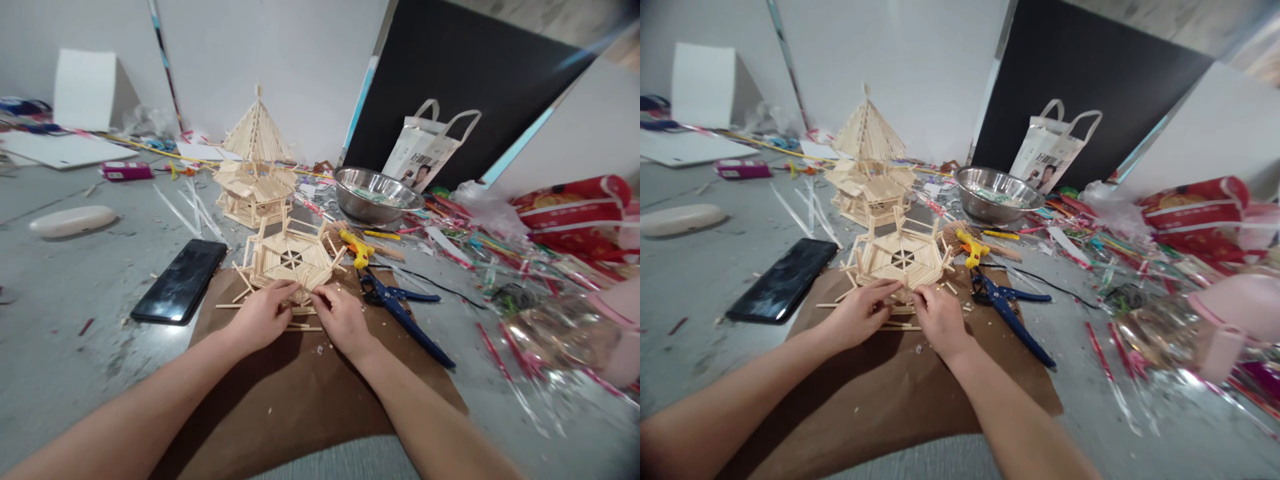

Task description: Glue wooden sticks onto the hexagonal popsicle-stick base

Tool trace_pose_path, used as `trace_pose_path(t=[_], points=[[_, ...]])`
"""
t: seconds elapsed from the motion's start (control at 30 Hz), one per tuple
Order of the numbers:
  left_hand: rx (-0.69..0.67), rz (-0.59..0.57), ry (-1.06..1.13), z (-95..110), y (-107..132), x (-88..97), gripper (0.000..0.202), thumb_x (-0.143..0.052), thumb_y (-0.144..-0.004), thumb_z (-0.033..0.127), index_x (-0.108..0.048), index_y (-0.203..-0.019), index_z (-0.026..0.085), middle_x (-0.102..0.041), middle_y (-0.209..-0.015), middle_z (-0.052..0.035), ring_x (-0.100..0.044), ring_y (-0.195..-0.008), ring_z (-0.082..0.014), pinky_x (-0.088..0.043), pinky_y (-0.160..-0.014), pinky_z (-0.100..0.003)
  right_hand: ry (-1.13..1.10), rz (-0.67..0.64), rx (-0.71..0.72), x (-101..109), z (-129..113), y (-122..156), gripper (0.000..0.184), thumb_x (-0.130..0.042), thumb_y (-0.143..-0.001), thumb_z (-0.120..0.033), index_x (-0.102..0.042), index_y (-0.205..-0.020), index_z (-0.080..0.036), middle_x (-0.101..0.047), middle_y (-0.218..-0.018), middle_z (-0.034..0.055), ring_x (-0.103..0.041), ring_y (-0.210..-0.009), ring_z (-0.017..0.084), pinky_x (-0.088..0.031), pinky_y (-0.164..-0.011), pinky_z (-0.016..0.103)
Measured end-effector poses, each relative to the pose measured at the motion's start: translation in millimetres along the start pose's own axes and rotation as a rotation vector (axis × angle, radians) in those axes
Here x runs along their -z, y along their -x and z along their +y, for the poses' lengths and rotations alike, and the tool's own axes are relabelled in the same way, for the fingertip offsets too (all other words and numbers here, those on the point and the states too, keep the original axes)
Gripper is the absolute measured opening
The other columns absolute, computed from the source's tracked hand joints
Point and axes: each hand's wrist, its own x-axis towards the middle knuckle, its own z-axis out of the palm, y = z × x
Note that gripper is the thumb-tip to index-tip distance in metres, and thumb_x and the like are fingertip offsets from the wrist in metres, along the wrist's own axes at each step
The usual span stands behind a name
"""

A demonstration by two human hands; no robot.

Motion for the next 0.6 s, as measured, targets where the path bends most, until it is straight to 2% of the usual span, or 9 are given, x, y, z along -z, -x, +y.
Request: trace_pose_path(t=[0.6], points=[[-0.009,-0.011,-0.017,0.1,0.1,0.0,0.048,-0.037,-0.065,0.011,-0.047,-0.111,0.017,-0.048,-0.114,-0.0044,-0.048,-0.099,-0.0143,-0.037,-0.087,-0.026,-0.035,-0.008,-0.012,1.0,-0.1,-1.1,0.017,-0.041,-0.078,-0.024,-0.056,-0.081,-0.018,-0.06,-0.075,0.0027,-0.053,-0.072,0.013,-0.037,-0.066,0.022]])
